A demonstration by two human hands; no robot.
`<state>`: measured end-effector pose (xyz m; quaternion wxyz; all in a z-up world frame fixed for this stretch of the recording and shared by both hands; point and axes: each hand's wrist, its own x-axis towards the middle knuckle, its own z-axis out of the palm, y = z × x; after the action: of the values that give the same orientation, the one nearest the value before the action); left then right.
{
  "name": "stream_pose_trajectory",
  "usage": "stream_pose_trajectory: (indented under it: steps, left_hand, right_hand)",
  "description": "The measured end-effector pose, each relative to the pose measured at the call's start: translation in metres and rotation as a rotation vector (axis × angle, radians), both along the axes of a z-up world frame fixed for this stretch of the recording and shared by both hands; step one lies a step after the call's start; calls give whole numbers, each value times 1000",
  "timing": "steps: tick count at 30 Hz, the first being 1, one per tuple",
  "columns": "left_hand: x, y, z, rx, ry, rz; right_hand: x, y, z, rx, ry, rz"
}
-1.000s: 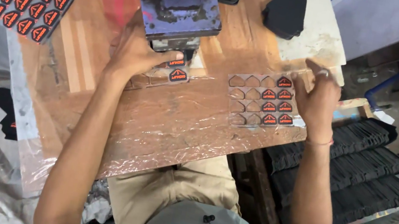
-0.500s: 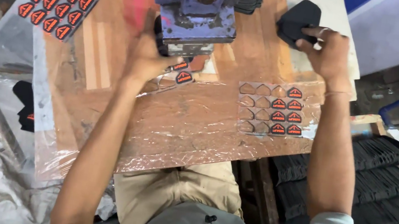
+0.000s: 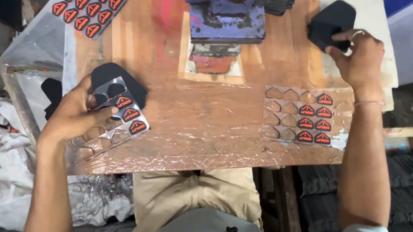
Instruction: The person places small black fabric pieces under a press machine and applies orange triangular stickers to them. They repeatedly pick up the fabric, position it, press it, and then remove the finished items to a pile on the table.
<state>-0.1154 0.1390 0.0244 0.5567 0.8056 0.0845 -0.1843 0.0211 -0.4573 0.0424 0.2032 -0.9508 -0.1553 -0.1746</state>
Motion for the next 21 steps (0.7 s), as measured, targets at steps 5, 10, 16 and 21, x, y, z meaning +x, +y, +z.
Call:
stream_pose_trajectory:
  steps: [5,10,16,21]
  left_hand:
    - [11,12,-25,-130,-54,-35]
    - [23,19,-18,-20,-134,-146]
    - [23,12,16,211,-92,-106]
    - [13,8,-2,512,-390,-52]
  right_hand:
    - [6,-5,7,15,16,2]
    - [-82,63,-12,-77,-481,-153]
    - [-184,185,-7,-216,-148,244]
    - [-194,187,-7,331,64,286]
